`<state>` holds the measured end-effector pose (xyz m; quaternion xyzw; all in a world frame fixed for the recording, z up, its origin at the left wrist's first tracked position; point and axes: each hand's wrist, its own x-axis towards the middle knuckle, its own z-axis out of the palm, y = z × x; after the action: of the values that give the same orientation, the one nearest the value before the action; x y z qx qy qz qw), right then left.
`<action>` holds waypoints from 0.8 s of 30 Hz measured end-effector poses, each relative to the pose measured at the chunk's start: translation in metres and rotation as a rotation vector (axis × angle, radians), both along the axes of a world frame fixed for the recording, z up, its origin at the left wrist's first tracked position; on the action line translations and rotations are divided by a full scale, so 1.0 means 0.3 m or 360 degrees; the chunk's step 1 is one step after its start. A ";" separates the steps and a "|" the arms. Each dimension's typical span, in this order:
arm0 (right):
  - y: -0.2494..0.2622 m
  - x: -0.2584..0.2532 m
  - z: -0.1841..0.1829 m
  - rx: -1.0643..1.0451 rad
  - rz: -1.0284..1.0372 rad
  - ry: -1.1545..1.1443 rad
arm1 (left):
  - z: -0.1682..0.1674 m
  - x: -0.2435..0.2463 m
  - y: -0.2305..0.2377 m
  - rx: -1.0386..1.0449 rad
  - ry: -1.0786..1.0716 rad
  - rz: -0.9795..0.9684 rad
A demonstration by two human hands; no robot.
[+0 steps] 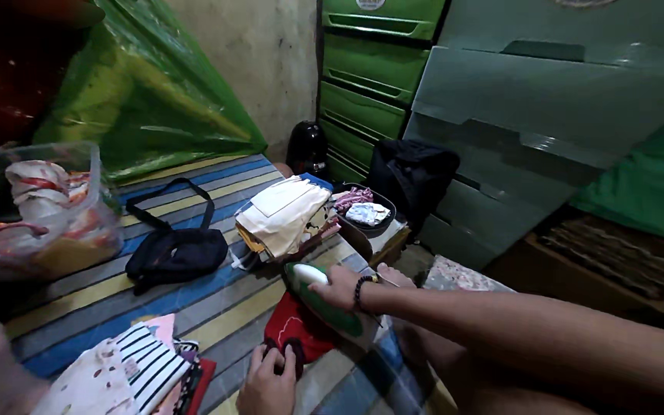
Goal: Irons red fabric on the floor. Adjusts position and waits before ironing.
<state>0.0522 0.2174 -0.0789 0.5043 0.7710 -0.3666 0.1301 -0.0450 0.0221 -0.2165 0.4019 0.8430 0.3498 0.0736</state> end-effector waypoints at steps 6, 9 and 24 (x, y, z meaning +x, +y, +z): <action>-0.201 -0.034 0.098 -0.0207 0.0173 0.0057 | 0.004 0.008 -0.013 0.0058 0.0056 -0.0003; -0.188 -0.007 0.049 -0.0112 0.0251 -0.0011 | -0.016 0.010 -0.014 0.0110 0.0154 0.0001; -0.106 -0.010 0.051 -0.0104 -0.0052 0.0067 | -0.013 0.007 -0.018 0.0072 0.0114 -0.0006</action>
<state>0.0492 0.1856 -0.0636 0.5044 0.7528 -0.4043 0.1242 -0.0429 0.0166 -0.2203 0.4173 0.8363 0.3539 0.0350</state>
